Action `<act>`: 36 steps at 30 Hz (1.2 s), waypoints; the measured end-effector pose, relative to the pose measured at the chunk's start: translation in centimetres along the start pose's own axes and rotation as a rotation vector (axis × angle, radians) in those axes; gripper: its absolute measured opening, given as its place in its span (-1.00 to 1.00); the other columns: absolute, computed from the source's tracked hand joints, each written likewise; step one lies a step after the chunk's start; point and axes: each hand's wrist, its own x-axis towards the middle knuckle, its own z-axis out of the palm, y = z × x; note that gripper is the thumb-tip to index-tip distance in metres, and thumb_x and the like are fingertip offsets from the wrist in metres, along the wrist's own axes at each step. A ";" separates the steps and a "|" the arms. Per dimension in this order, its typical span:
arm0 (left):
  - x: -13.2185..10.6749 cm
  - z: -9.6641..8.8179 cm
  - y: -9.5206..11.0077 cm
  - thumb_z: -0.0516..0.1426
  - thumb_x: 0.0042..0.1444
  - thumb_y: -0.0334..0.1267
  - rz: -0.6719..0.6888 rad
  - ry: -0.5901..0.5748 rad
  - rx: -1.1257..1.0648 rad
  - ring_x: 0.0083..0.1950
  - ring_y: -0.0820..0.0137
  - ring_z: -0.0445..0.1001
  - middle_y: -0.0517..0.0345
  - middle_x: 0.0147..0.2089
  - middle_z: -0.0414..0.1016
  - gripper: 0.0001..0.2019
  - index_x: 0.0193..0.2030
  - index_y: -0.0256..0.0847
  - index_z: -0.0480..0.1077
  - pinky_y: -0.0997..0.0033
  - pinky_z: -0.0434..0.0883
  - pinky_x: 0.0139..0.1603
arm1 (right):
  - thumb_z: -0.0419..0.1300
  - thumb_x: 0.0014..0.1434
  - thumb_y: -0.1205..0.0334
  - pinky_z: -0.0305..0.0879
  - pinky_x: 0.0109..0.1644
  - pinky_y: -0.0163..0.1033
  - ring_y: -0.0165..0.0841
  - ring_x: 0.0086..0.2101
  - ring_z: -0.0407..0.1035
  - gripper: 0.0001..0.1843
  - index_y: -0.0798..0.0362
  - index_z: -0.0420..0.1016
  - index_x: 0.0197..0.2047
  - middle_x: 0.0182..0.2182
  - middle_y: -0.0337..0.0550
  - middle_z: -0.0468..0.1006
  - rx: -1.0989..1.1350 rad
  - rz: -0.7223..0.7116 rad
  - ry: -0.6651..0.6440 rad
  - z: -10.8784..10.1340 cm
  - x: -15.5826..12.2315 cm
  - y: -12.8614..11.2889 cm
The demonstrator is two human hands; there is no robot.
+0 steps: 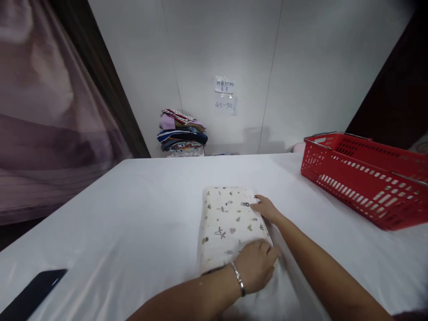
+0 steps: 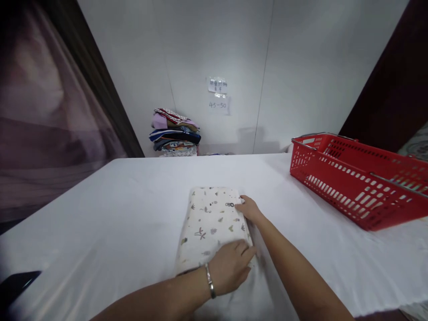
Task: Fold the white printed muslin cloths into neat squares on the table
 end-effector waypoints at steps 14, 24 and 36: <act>-10.2 -1.6 -11.7 0.06 0.04 -0.01 -1.161 0.400 -0.847 -0.05 0.30 0.43 -0.14 0.06 0.34 -0.37 0.17 -0.36 0.07 0.35 0.36 -0.04 | 0.18 0.01 -0.07 0.19 0.01 -0.14 -0.11 -0.01 0.27 -0.16 0.24 0.06 0.23 0.09 0.19 0.26 -0.006 0.105 -0.054 0.0 -1.3 -1.1; -8.9 -3.2 -11.6 0.11 -0.12 -0.27 -1.123 0.312 -0.904 -0.15 0.25 0.46 0.03 -0.18 0.52 -0.69 -0.19 -0.30 0.39 0.38 0.39 -0.20 | 0.28 -0.03 0.06 0.37 -0.26 -0.18 -0.21 -0.26 0.45 0.01 0.06 -0.26 0.31 0.03 0.16 0.36 0.476 0.289 -0.167 -0.3 -3.3 -2.7; -16.7 -13.4 -24.9 0.17 -0.24 -0.16 -1.230 0.126 -0.350 -0.20 0.18 0.48 -0.03 -0.18 0.52 -0.50 -0.09 -0.29 0.38 0.34 0.38 -0.22 | 0.22 0.00 0.15 0.40 -0.35 -0.30 -0.31 -0.27 0.43 -0.18 0.09 -0.05 0.26 -0.11 0.00 0.44 0.616 0.151 -0.170 7.3 -8.3 -4.0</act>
